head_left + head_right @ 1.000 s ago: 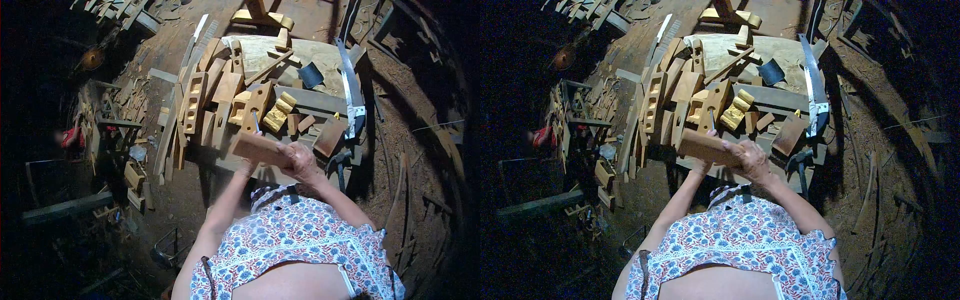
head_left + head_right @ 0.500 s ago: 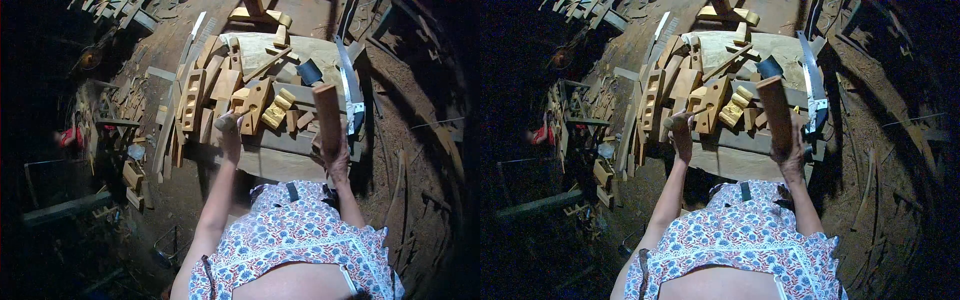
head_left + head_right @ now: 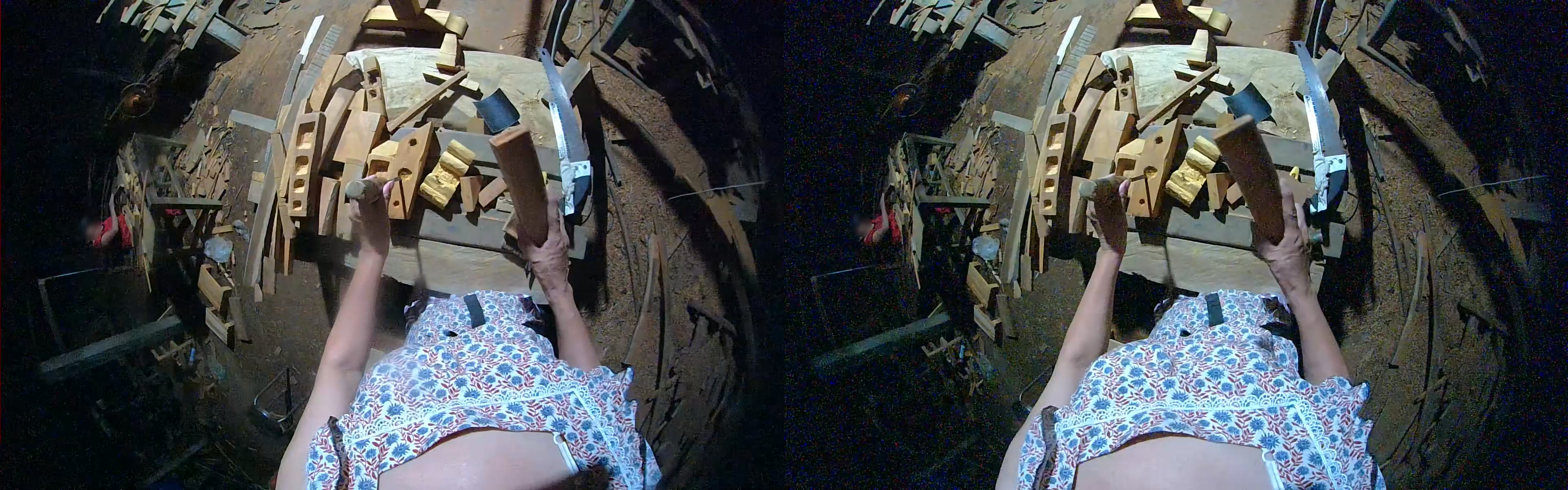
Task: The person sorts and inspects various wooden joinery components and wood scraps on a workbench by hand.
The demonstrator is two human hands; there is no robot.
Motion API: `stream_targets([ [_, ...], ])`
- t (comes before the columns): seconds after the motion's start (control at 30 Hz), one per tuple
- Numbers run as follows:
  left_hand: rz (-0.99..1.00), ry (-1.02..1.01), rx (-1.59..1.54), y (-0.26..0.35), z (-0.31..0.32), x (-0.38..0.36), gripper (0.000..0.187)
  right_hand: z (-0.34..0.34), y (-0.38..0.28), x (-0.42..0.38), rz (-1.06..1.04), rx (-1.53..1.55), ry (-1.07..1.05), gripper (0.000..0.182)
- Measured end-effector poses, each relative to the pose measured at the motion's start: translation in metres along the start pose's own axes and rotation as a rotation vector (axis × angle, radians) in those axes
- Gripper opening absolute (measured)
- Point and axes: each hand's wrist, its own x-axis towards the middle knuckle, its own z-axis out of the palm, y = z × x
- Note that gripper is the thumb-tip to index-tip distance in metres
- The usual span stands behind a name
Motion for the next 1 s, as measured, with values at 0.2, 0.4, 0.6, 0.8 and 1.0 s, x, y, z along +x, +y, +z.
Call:
stream_targets([
  [0.2, -0.028, -0.033, 0.077, -0.002, 0.01, 0.001, 0.024, -0.021, -0.095, 0.063, -0.257, 0.177, -0.174, 0.081],
  [0.4, -0.127, 0.015, -0.209, -0.015, 0.02, -0.006, 0.031, 0.036, -0.141, 0.116, -0.844, 0.204, -0.175, 0.069],
  [0.6, -0.184, -0.281, 0.169, -0.036, 0.018, -0.013, 0.039, 0.029, -0.173, 0.138, -0.917, -0.271, -0.489, 0.071],
  [0.8, -0.209, 0.213, -0.51, -0.045, 0.045, -0.027, 0.033, 0.069, -0.139, 0.13, -0.9, -0.13, -0.552, 0.066],
  [1.0, -1.15, 0.245, -0.837, -0.064, 0.003, -0.019, 0.038, 0.028, -0.124, 0.112, -0.604, 0.141, -0.446, 0.074],
])
